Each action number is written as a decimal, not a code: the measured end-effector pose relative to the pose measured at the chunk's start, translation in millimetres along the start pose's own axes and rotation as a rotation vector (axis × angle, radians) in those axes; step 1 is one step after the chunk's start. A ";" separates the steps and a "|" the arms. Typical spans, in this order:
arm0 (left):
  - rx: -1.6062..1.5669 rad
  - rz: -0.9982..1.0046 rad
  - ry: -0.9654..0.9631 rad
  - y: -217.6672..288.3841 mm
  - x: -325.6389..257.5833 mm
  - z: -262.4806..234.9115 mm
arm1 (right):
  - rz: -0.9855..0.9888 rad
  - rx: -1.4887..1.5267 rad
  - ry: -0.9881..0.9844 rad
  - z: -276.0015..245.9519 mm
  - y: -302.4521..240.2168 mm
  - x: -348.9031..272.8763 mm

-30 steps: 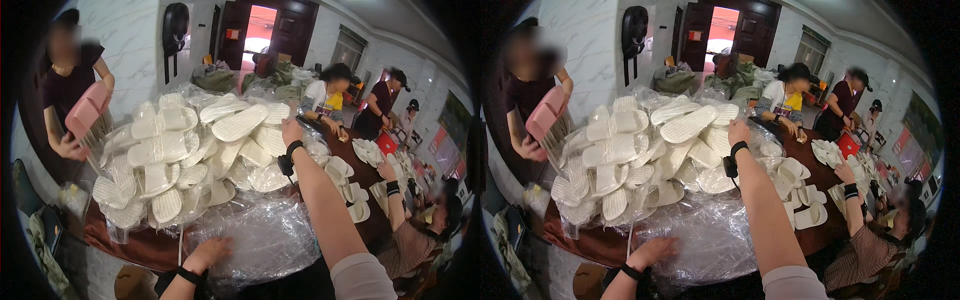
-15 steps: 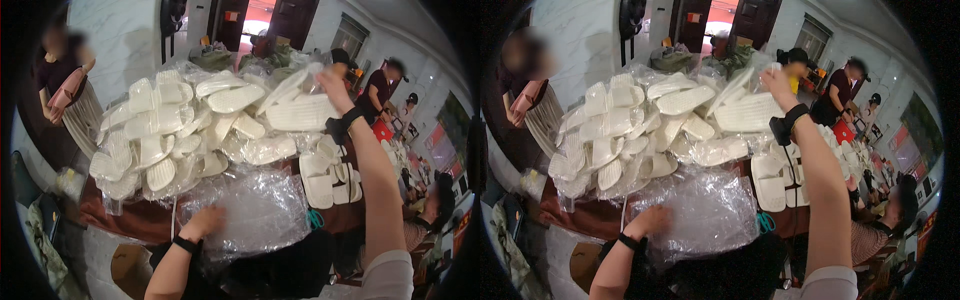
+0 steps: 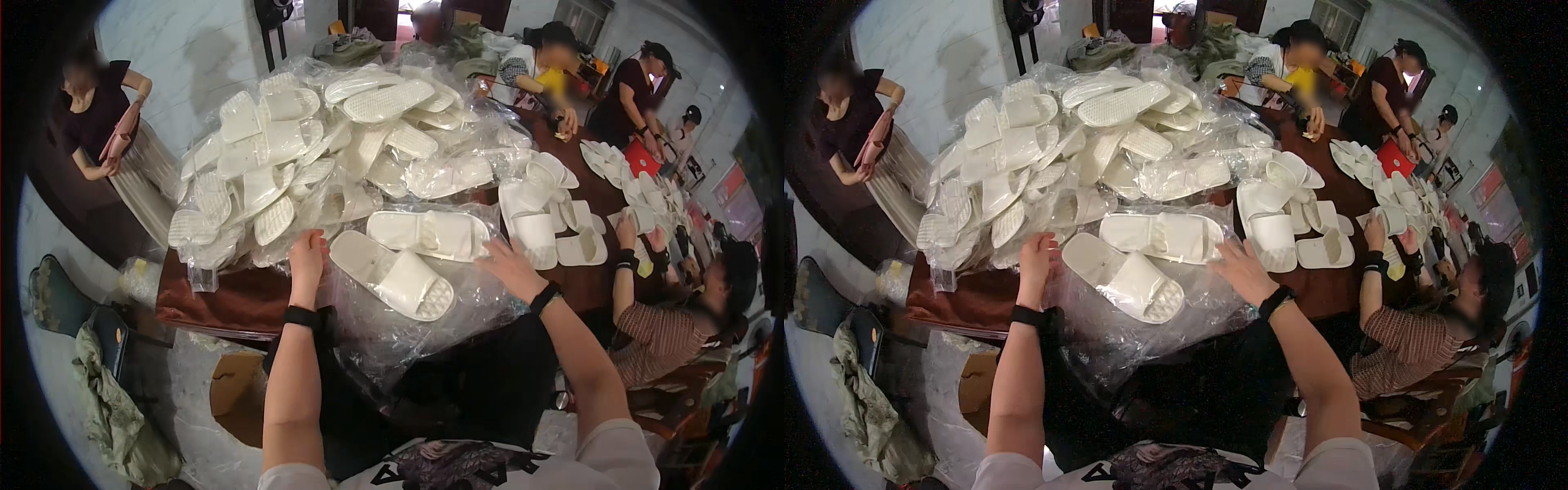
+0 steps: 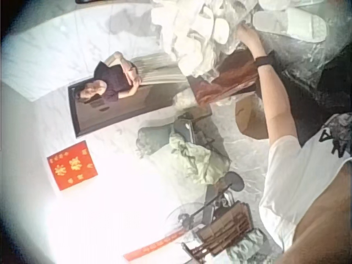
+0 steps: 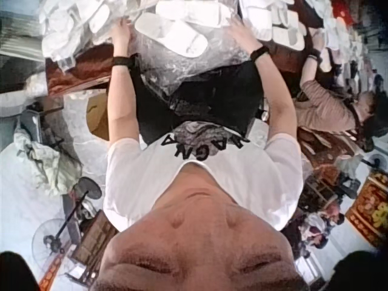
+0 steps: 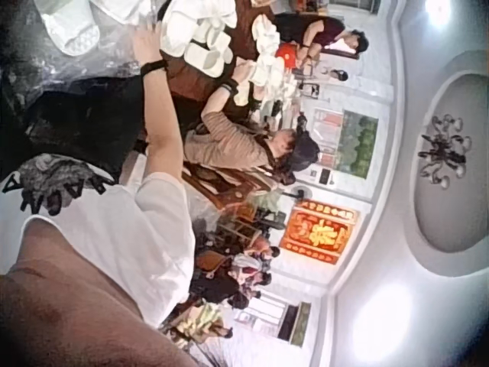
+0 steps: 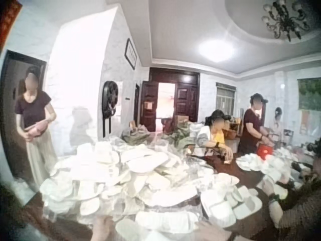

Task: Packaging finished slippers into plastic bags and placing them into a large industrial sack.

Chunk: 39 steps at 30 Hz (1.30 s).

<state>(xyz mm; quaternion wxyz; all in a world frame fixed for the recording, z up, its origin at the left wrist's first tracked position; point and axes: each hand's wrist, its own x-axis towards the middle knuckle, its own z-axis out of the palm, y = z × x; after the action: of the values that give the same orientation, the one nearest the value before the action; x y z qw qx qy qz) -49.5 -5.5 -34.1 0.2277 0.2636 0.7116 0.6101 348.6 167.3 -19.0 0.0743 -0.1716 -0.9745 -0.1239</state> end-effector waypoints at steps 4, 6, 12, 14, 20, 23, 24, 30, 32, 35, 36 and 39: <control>0.451 0.243 -0.177 -15.8 -9.5 -7.5 | 0.285 0.399 0.067 -32.5 -20.9 28.8; 0.710 0.502 -0.217 -27.6 -17.1 -1.4 | 0.417 0.461 0.109 -33.0 -33.2 30.7; 0.867 0.677 -0.123 -59.0 3.1 19.5 | 0.384 0.500 0.013 20.7 -52.9 0.7; 0.851 0.451 -0.126 -60.8 13.6 14.6 | 0.368 0.532 -0.004 23.4 -51.9 -0.4; 0.325 -0.095 -0.429 -46.0 15.6 51.5 | 0.394 0.623 -0.067 33.0 -32.1 -18.3; 0.566 0.198 -0.251 -78.2 38.8 32.1 | 0.316 0.693 -0.010 32.0 -41.6 -2.6; 0.636 0.242 -0.214 -79.7 41.5 37.1 | 0.326 0.694 -0.012 30.7 -40.0 -4.0; 0.506 0.308 -0.230 -73.8 46.4 25.7 | 0.317 0.712 -0.029 33.9 -38.6 -1.2; 0.704 0.406 -0.143 -56.7 27.3 46.2 | 0.344 0.703 -0.060 38.7 -33.9 -6.3; 0.982 0.477 -0.078 -9.1 0.0 56.4 | 0.376 0.700 -0.095 27.6 -34.8 -6.6; 1.059 0.447 -0.122 1.3 -2.4 57.6 | 0.372 0.696 -0.095 28.3 -34.8 -6.2; 1.138 0.459 -0.155 11.0 2.2 62.1 | 0.364 0.710 -0.087 30.3 -34.0 -8.2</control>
<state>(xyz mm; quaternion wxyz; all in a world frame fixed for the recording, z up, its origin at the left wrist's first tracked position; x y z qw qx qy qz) -10.0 43.7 -32.7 -0.0345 0.5338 0.8320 0.1474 341.2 141.9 -56.9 0.1084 -0.3102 -0.9126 0.2434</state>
